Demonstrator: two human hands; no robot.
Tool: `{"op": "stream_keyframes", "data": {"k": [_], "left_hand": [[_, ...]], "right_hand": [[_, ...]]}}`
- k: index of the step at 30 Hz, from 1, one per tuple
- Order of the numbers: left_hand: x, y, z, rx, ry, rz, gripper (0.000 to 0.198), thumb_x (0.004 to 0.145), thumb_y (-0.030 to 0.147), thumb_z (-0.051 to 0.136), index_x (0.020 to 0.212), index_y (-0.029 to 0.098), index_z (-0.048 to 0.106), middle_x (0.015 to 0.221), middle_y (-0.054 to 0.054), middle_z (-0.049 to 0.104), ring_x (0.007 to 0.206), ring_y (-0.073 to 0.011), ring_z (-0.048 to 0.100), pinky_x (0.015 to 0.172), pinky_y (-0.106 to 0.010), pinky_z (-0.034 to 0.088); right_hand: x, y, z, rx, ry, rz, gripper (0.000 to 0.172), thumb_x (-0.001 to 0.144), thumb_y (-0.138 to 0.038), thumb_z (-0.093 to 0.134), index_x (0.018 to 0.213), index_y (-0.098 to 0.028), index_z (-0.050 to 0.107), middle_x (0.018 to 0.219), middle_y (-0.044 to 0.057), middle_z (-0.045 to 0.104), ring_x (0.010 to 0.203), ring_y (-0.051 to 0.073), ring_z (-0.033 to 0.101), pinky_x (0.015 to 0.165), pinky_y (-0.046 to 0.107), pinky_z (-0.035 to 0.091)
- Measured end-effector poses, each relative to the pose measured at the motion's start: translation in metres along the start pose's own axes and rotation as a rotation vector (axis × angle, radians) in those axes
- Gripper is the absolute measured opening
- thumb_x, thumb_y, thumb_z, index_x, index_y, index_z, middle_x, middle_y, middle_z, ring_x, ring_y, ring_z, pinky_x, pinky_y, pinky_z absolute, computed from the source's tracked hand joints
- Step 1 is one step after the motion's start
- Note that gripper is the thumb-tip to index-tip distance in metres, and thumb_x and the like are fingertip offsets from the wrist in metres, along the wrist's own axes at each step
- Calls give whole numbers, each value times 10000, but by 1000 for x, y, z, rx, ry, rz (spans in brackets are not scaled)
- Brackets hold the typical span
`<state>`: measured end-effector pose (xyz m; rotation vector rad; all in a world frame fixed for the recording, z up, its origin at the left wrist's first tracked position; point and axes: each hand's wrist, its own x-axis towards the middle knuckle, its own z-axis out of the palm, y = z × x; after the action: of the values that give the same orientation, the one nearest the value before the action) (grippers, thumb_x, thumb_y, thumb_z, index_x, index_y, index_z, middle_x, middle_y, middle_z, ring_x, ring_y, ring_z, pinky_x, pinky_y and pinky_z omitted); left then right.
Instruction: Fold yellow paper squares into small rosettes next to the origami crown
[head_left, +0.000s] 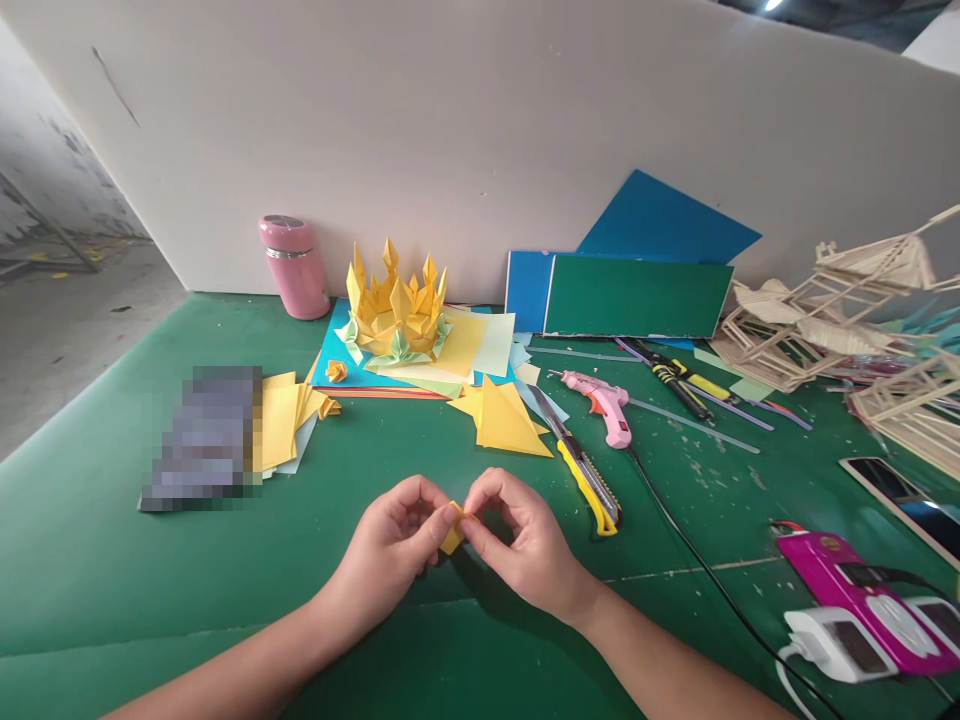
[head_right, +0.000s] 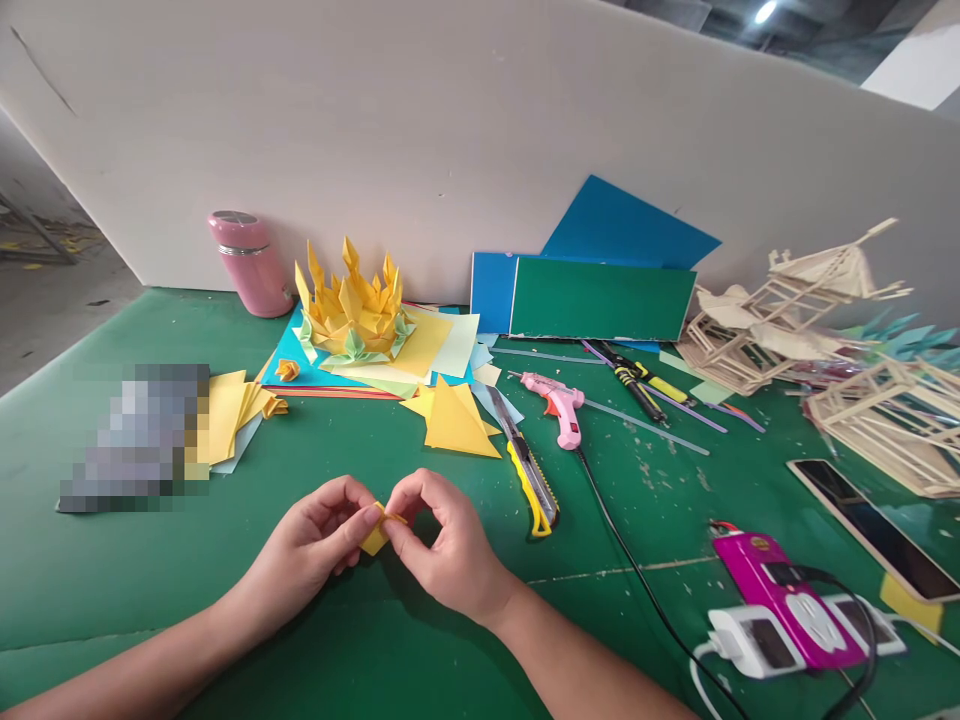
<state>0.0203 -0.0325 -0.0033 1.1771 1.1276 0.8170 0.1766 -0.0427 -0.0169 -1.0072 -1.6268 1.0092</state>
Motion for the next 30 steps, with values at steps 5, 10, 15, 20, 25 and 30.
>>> {"op": "stream_keyframes", "data": {"k": [5, 10, 15, 20, 25, 30], "left_hand": [[0, -3, 0, -5, 5, 13, 324, 699, 481, 667, 681, 176, 561, 507, 70, 477, 451, -74, 423, 441, -190, 365], [2, -5, 1, -18, -3, -43, 345, 649, 470, 708, 712, 160, 570, 528, 61, 517, 452, -69, 427, 443, -193, 376], [3, -4, 2, -7, 10, -51, 324, 652, 451, 706, 678, 163, 561, 474, 73, 505, 421, -64, 423, 425, -188, 366], [1, -7, 2, 21, -5, -49, 335, 644, 450, 715, 643, 164, 540, 448, 79, 494, 393, -58, 422, 402, -179, 358], [1, -6, 1, -1, -37, -67, 367, 638, 480, 717, 629, 159, 540, 462, 66, 520, 396, -62, 455, 411, -186, 392], [2, 0, 1, -50, -53, -112, 407, 613, 522, 720, 681, 148, 573, 478, 58, 556, 417, -69, 486, 434, -191, 412]], "right_hand": [[1, -1, 0, 88, 24, 91, 96, 804, -235, 578, 782, -216, 486, 716, -20, 493, 644, 125, 514, 602, 247, 465], [1, 0, -2, 153, 52, 140, 107, 792, -250, 590, 787, -211, 491, 725, -20, 482, 660, 122, 515, 609, 242, 473], [2, 1, -2, 87, 26, 88, 52, 795, -239, 575, 829, -203, 562, 763, 9, 563, 698, 145, 563, 646, 272, 495], [3, -1, -2, -55, 73, -25, 72, 794, -196, 583, 723, -191, 594, 711, 14, 575, 650, 145, 561, 603, 264, 489], [2, -1, -3, -126, 114, -105, 154, 820, -192, 583, 668, -195, 603, 636, 0, 569, 600, 140, 546, 568, 258, 473], [1, 2, -2, -189, 161, -200, 98, 835, -182, 604, 753, -206, 653, 685, 13, 627, 638, 146, 595, 599, 261, 505]]}}
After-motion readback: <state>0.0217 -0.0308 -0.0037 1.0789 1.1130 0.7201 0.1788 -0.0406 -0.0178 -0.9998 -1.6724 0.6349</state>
